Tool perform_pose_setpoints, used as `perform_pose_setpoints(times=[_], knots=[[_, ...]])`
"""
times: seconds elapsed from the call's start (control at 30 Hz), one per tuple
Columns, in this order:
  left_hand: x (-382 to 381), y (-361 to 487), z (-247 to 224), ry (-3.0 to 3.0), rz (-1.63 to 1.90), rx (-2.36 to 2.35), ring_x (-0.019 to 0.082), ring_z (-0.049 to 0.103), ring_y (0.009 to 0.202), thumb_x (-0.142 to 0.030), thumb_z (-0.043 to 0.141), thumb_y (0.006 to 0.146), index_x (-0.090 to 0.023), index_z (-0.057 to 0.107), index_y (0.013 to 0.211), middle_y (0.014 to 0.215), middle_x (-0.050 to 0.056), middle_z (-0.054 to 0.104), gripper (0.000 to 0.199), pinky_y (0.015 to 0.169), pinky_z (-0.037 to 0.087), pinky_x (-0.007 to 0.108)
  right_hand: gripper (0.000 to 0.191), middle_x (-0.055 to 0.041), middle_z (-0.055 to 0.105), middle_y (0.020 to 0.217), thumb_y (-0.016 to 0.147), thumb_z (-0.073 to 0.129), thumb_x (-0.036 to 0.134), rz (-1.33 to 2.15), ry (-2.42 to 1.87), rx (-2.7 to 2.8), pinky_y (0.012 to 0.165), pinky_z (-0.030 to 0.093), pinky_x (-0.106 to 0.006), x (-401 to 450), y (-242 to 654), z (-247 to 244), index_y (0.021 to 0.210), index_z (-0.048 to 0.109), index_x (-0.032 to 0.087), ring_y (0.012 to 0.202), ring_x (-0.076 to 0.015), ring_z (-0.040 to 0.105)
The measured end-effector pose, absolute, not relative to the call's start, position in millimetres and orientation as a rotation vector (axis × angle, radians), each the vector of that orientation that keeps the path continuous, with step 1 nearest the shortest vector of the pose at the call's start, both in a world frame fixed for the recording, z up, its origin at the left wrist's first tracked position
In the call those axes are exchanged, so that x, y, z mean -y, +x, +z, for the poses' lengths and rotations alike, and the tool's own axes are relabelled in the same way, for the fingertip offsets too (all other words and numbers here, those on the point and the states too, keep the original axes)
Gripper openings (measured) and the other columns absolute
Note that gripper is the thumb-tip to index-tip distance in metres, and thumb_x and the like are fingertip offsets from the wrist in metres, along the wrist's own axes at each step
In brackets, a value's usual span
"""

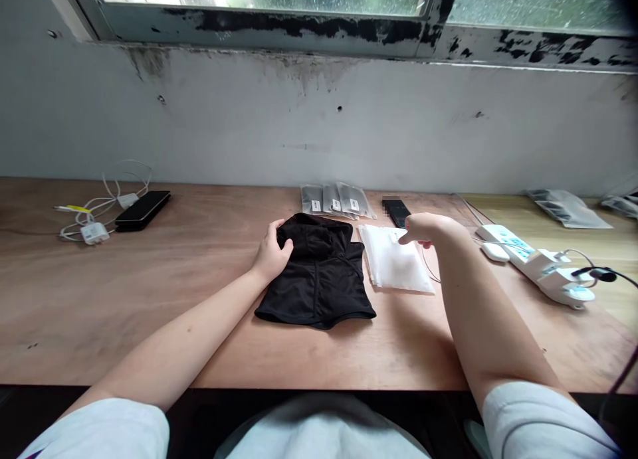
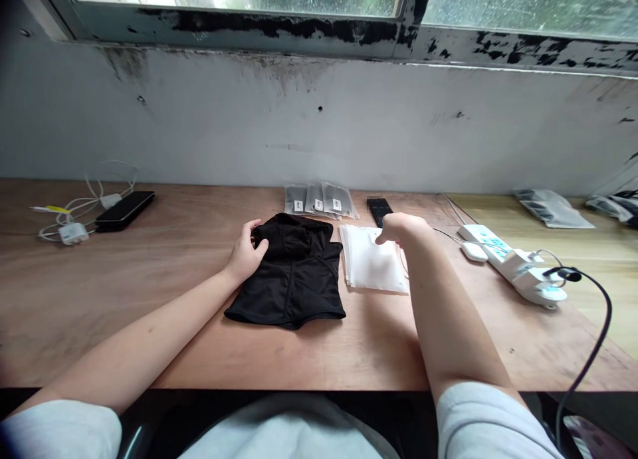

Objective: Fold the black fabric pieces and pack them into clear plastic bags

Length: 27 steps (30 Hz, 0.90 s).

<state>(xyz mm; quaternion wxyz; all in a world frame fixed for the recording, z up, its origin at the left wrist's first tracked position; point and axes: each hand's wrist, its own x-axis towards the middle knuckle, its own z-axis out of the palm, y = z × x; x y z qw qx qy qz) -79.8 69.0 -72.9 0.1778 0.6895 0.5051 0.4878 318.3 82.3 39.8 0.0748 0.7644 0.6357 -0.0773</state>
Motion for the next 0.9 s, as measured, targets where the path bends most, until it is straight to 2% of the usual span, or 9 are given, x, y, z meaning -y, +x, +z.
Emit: perform_pose_setpoints(times=[0.13,0.23,0.37,0.47,0.53,0.63,0.7,0.8,0.9], knots=[[-67,-79,-69,1.962,1.416,-1.387,0.027,0.06,0.123,-0.02,0.061,0.085,-0.022,0.047,0.136,0.131,0.012,0.061,0.053,0.103,0.05,0.045,0.054,-0.0171,0.068,0.126,0.082,0.072,0.048,-0.277,2.087,-2.011,0.086,0.052,-0.042,-91,292,26,0.128,0.066,0.021,0.112,-0.0358,0.065],[-63,-80,-66,1.997,1.439,-1.344,0.026,0.06,0.12,-0.017,0.061,0.084,-0.021,0.046,0.137,0.125,0.012,0.062,0.056,0.102,0.049,0.043,0.057,-0.0177,0.057,0.142,0.092,0.055,0.054,-0.261,2.083,-2.131,0.095,0.048,-0.046,-95,271,1,0.14,0.056,0.023,0.125,-0.037,0.057],[-57,-82,-63,2.01,1.479,-1.212,0.023,0.061,0.111,-0.016,0.059,0.083,-0.022,0.045,0.138,0.117,0.009,0.063,0.057,0.102,0.047,0.041,0.049,-0.0172,0.045,0.152,0.101,0.037,0.047,-0.119,2.225,-2.25,0.107,0.038,-0.052,-96,249,-44,0.14,0.053,0.022,0.138,-0.0368,0.042],[-52,-83,-60,1.951,1.494,-1.081,0.021,0.063,0.103,-0.024,0.056,0.088,-0.023,0.049,0.134,0.11,0.006,0.065,0.046,0.097,0.048,0.039,0.051,-0.014,0.039,0.157,0.104,0.026,0.044,-0.053,2.33,-2.405,0.114,0.031,-0.051,-98,243,-69,0.147,0.045,0.022,0.146,-0.0335,0.032],[-49,-84,-57,1.873,1.496,-0.978,0.02,0.064,0.092,-0.031,0.053,0.091,-0.022,0.054,0.127,0.094,0.003,0.065,0.036,0.09,0.05,0.037,0.054,-0.0128,0.036,0.16,0.104,0.025,0.045,-0.082,2.361,-2.43,0.117,0.027,-0.05,-101,243,-76,0.151,0.039,0.022,0.149,-0.0324,0.027],[-46,-86,-54,1.793,1.461,-0.845,0.019,0.063,0.073,-0.038,0.045,0.096,-0.019,0.063,0.11,0.067,0.0,0.06,0.029,0.078,0.052,0.035,0.058,-0.0159,0.037,0.159,0.103,0.028,0.046,-0.06,2.398,-2.457,0.118,0.025,-0.047,-102,245,-73,0.151,0.04,0.017,0.149,-0.0318,0.026],[-45,-86,-52,1.81,1.402,-0.857,0.019,0.062,0.065,-0.04,0.04,0.098,-0.018,0.066,0.098,0.062,0.0,0.059,0.034,0.071,0.052,0.034,0.056,-0.0187,0.044,0.153,0.103,0.026,0.045,0.055,2.46,-2.463,0.118,0.025,-0.047,-99,244,-65,0.145,0.047,0.014,0.146,-0.0325,0.031],[-44,-83,-49,2.015,1.316,-1.04,0.02,0.065,0.072,-0.039,0.047,0.096,-0.02,0.067,0.093,0.077,0.004,0.067,0.028,0.076,0.053,0.036,0.055,-0.02,0.052,0.145,0.103,0.024,0.046,0.155,2.563,-2.354,0.116,0.023,-0.055,-93,241,-56,0.134,0.057,0.015,0.142,-0.0361,0.035],[-42,-77,-47,2.332,1.159,-1.185,0.027,0.065,0.104,-0.041,0.058,0.092,-0.021,0.067,0.108,0.108,0.009,0.07,0.028,0.094,0.049,0.043,0.059,-0.0229,0.042,0.153,0.102,0.027,0.051,-0.055,2.627,-2.194,0.113,0.022,-0.064,-91,237,-60,0.141,0.05,0.014,0.143,-0.0398,0.032]])
